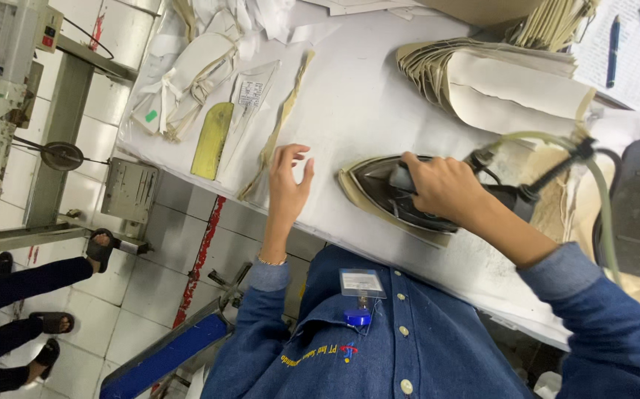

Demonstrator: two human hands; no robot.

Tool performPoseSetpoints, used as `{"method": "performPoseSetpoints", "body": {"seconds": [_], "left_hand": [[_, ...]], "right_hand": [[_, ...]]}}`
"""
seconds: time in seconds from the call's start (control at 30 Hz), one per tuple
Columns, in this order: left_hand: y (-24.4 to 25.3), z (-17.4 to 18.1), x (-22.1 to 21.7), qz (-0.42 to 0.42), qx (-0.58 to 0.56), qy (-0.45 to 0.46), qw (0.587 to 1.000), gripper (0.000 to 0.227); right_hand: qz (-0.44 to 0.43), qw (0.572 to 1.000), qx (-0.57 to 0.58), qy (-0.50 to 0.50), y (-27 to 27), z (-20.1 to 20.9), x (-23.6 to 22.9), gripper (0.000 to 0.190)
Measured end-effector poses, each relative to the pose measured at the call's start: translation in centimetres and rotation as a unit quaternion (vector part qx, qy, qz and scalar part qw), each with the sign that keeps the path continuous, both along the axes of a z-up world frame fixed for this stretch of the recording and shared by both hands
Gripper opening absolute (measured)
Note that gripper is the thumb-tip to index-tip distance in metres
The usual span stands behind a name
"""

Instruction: The person irons a beige fabric piece on a white table using a steam iron. They repeatedly fold the fabric, press it with the iron, and place the finished piece on a growing stack of similar items.

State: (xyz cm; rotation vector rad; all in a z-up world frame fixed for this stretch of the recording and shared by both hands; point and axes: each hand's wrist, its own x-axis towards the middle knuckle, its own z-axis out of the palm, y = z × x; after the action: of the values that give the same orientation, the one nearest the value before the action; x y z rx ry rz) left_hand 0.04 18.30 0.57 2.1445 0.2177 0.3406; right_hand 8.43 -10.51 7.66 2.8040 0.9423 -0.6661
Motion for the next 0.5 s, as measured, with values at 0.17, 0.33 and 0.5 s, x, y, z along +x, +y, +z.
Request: {"method": "performPoseSetpoints", "body": {"seconds": [0.17,0.33,0.5], "left_hand": [[-2.6,-0.4,0.3,-0.038,0.056,0.034,0.997,0.023],[-5.1,-3.4,-0.2,-0.086,0.12,0.095,0.985,0.034],[-6.4,-3.1,-1.1,-0.115,-0.02,0.096,0.988,0.033]], "right_hand": [[-0.054,0.995,-0.057,0.061,-5.6,1.8,-3.0,0.082],[-0.127,0.991,-0.033,0.017,-13.5,0.2,-5.0,0.08],[-0.327,0.942,-0.049,0.056,-26.3,-1.2,-1.2,0.054]]}}
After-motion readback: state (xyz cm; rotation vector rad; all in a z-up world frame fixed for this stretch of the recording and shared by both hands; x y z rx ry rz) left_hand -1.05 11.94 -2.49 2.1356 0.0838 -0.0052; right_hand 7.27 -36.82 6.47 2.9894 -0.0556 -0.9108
